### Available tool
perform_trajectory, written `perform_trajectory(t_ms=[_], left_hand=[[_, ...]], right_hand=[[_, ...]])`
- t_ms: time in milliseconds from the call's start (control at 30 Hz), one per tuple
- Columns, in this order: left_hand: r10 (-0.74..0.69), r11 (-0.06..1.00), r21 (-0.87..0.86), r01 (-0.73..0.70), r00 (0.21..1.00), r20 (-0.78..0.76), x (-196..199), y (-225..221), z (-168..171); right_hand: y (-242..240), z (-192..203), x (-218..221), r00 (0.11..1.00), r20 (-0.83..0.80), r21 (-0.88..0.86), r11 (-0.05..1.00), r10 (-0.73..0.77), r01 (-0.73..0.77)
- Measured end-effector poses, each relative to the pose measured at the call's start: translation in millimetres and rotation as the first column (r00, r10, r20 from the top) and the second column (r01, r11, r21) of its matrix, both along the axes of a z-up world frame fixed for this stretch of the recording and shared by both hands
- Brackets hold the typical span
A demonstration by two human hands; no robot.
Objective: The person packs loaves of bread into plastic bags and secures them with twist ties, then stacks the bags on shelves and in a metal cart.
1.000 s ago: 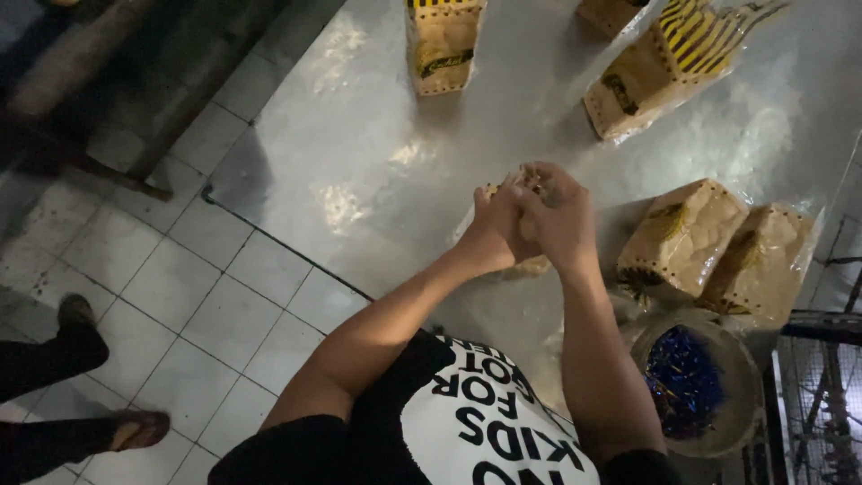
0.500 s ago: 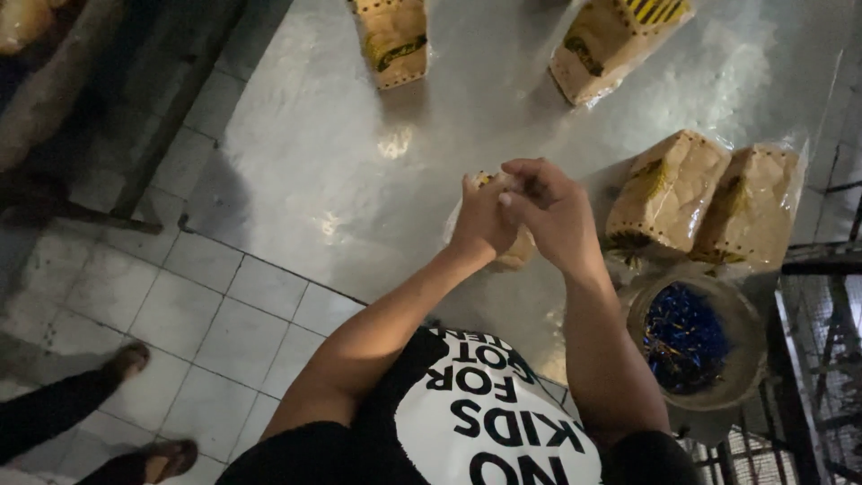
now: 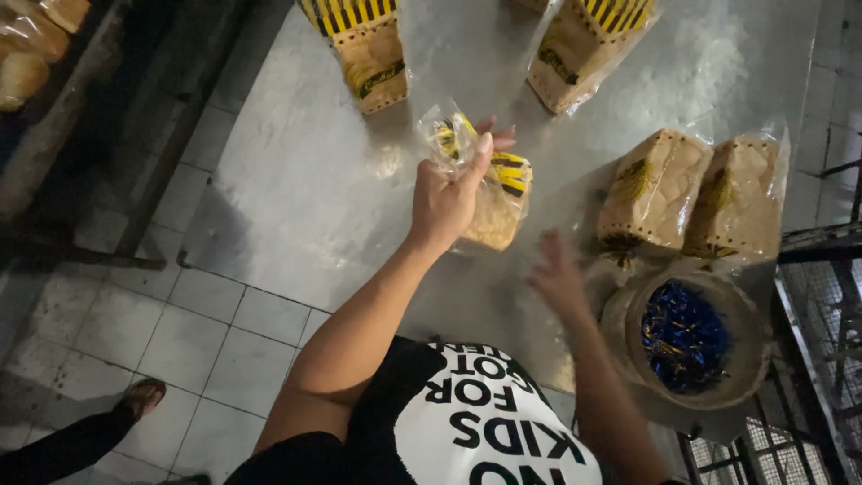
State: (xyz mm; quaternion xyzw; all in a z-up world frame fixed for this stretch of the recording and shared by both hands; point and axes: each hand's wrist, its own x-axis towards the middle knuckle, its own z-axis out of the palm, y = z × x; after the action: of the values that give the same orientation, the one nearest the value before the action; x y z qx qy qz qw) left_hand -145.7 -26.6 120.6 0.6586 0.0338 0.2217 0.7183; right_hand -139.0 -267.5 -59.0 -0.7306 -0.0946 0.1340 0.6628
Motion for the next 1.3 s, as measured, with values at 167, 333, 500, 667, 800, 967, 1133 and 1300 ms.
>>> perform_trajectory(t_ms=[167,333,500,667,800,967,1133,1300], left_hand=[[-0.031,0.998,0.058,0.033,0.999,-0.038,-6.2,-13.7,22.9],[-0.09,0.929,0.362,0.073,0.995,0.03,-0.1,-18.6,15.2],[-0.271,0.583,0.773,0.248,0.957,-0.102,-6.6,-16.4,75.2],[-0.753,-0.172,0.865,0.47,0.503,-0.423,24.8,-12.8,94.7],[-0.729,0.505,0.519,0.69,0.663,-0.172,20.3,-10.5,122.8],[-0.478,0.83,0.298,0.471,0.877,-0.055,24.0,1.7,92.8],[-0.395,0.878,0.3,0.372,0.919,0.017,27.1,-9.9,82.1],[-0.499,0.731,0.571,0.373,0.863,0.075,54.1,3.5,52.1]], right_hand=[[54.9,-79.4,-13.7,0.936,-0.334,0.237,0.971,0.109,-0.029],[59.8,-36.9,-2.5,0.907,-0.417,0.194,0.968,-0.065,0.158],[36.9,-70.3,3.9,0.907,-0.419,0.415,0.897,0.041,0.151],[30.6,-44.9,-4.7,0.918,-0.273,0.66,0.75,0.286,-0.038],[35.5,-16.2,0.8,0.884,-0.084,0.807,0.552,0.461,-0.211],[41.9,1.9,6.5,0.782,0.173,0.89,0.244,0.598,-0.384],[59.5,-46.9,16.9,0.973,-0.199,0.115,0.989,0.117,-0.095],[54.2,-72.8,24.2,0.787,-0.601,0.549,0.788,0.14,0.279]])
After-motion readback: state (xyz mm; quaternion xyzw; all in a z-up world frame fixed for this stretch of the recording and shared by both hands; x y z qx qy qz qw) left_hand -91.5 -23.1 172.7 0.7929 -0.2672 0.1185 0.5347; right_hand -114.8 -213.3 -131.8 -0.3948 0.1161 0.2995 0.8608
